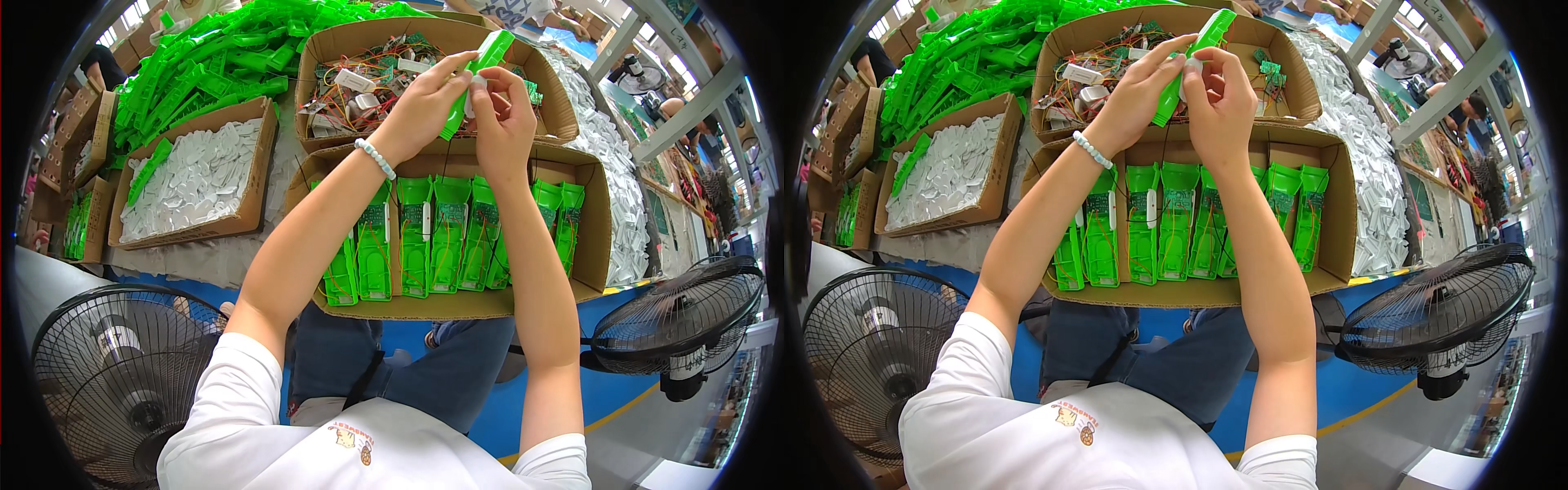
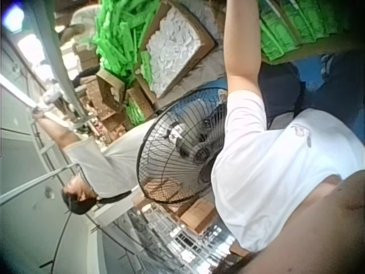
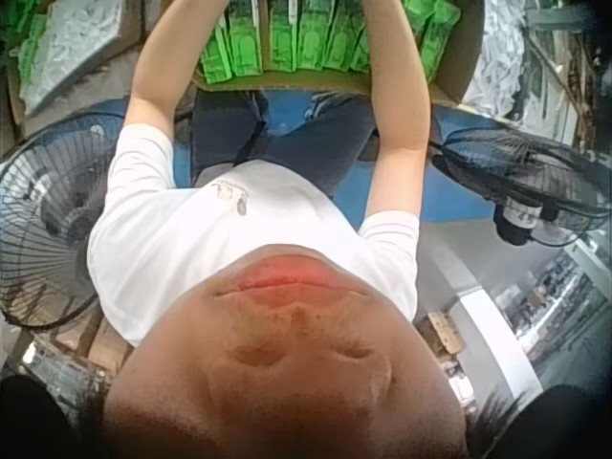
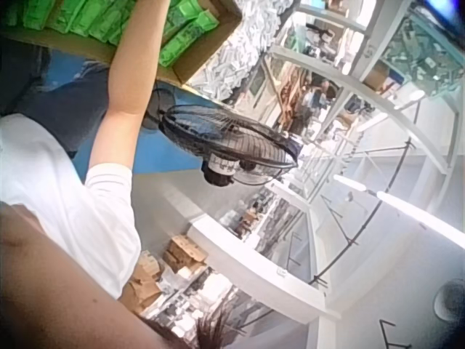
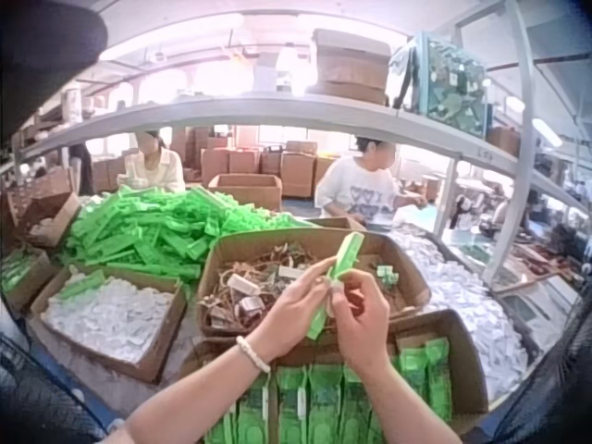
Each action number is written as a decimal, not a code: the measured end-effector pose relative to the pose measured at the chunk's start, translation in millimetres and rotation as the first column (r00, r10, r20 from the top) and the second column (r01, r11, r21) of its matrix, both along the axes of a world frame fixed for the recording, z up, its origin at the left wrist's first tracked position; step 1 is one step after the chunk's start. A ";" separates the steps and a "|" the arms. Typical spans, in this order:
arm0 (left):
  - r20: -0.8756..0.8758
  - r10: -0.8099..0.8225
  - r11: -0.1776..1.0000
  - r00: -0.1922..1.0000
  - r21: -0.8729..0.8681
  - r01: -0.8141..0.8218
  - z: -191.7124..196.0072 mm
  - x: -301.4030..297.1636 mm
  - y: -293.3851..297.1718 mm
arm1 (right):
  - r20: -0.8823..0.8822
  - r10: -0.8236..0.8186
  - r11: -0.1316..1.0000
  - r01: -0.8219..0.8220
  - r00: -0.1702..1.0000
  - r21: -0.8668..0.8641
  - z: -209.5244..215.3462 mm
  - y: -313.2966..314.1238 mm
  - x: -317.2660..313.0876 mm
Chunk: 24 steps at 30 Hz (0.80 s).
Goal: The person assembles internal electronic components into green plastic housings by hand, taking wiring and white components from cardboard boxes and inserting them into the housings.
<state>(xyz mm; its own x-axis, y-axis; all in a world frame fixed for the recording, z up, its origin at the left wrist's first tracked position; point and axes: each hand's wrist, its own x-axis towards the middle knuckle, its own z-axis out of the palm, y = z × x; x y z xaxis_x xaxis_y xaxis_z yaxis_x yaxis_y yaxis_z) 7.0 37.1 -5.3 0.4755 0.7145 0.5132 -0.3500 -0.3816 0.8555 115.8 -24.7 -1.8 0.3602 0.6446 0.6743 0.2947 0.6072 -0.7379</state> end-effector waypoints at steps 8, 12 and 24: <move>-0.050 -0.017 1.000 0.999 -0.018 0.016 -0.1 -2.3 2.1 | 0.012 0.014 1.000 -0.014 1.000 -0.018 0.1 0.4 1.9; -0.047 -0.001 1.000 0.999 -0.017 0.000 -0.4 -1.9 2.1 | 0.014 0.016 0.999 -0.016 1.000 -0.031 1.5 0.0 2.0; -0.063 0.015 1.000 0.998 -0.006 -0.015 0.6 -1.7 1.8 | 0.004 0.018 0.999 -0.018 1.000 -0.027 0.2 0.8 2.3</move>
